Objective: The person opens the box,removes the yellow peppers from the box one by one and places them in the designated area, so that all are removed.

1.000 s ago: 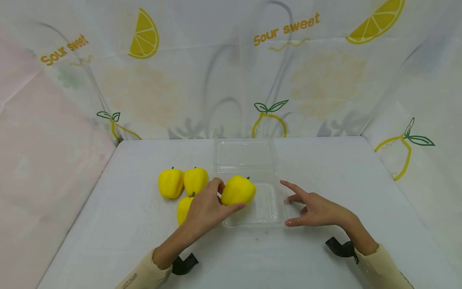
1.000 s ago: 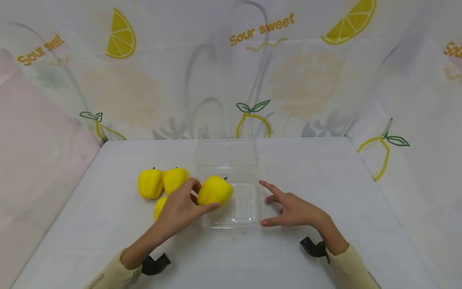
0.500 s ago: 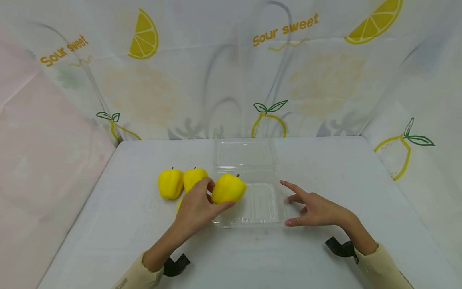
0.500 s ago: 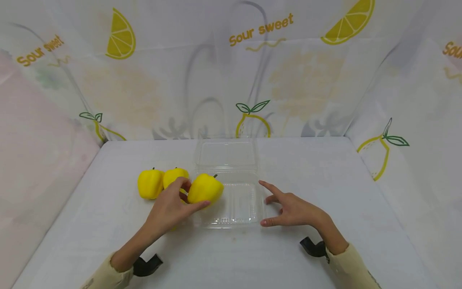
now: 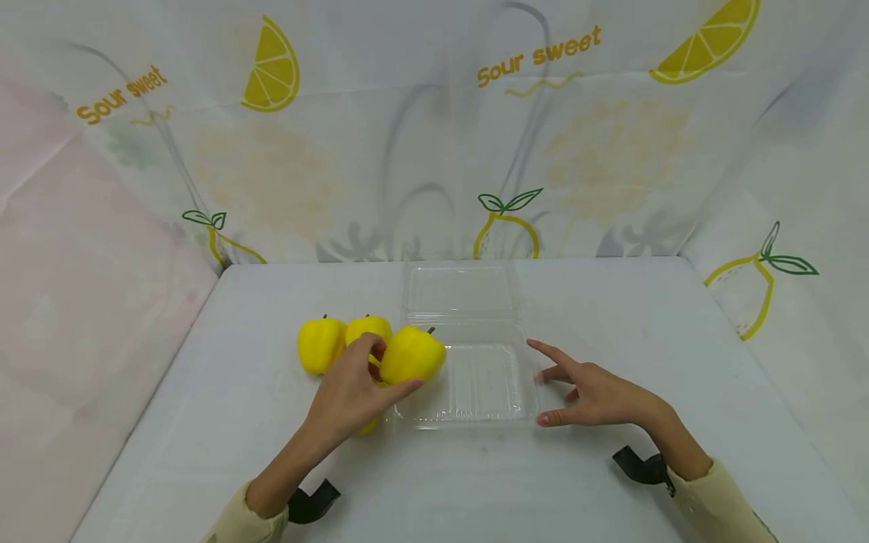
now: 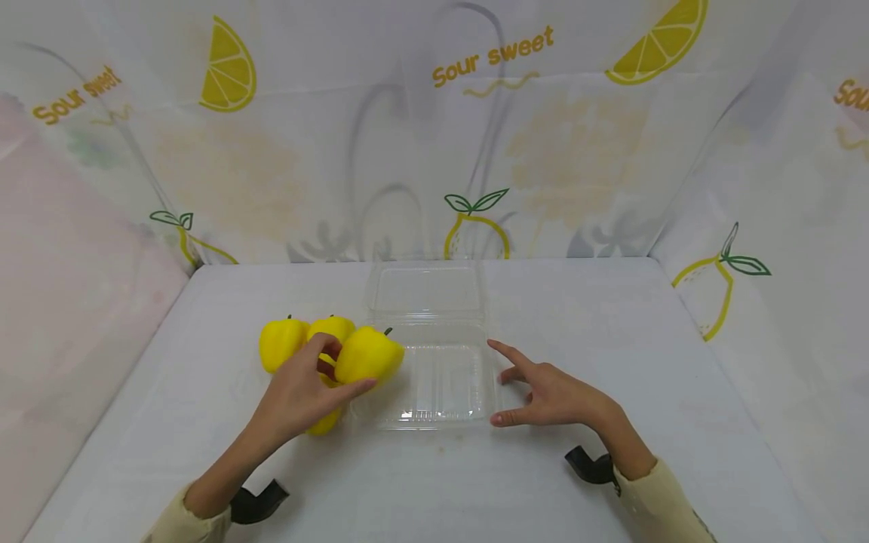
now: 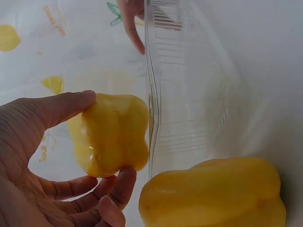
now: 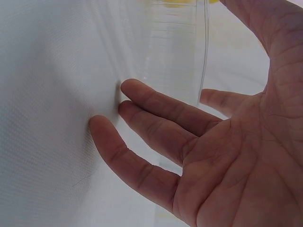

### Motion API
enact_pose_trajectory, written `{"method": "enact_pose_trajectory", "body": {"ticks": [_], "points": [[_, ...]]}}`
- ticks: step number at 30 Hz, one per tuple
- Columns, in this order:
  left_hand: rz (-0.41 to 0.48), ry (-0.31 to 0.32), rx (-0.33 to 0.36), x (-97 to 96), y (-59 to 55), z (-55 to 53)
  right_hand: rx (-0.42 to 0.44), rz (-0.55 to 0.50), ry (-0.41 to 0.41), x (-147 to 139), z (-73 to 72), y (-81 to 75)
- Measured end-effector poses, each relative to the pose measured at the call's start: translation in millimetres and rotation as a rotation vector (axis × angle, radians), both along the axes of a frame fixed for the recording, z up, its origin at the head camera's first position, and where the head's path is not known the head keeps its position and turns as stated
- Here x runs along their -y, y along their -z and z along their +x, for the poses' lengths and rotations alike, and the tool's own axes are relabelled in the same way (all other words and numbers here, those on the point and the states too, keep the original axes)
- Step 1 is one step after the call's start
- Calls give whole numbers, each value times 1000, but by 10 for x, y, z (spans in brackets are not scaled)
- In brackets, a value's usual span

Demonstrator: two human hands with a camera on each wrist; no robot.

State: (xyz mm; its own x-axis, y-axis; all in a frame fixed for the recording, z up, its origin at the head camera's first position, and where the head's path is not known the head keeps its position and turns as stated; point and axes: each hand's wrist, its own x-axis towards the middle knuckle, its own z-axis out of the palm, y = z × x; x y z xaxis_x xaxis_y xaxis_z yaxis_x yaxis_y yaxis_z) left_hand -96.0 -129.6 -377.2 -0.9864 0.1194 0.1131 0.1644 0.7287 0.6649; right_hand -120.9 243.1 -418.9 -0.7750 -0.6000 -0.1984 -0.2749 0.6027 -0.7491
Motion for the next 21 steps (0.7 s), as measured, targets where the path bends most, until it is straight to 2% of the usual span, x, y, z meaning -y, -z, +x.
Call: {"method": "enact_pose_trajectory", "body": {"ticks": [16,21], "points": [[9,-38,6,139,-55,41,-5,-7,-5,5,9,-8],[2,-48,-15,193,-72,59,-9,-15,-11,-2,4,14]]}}
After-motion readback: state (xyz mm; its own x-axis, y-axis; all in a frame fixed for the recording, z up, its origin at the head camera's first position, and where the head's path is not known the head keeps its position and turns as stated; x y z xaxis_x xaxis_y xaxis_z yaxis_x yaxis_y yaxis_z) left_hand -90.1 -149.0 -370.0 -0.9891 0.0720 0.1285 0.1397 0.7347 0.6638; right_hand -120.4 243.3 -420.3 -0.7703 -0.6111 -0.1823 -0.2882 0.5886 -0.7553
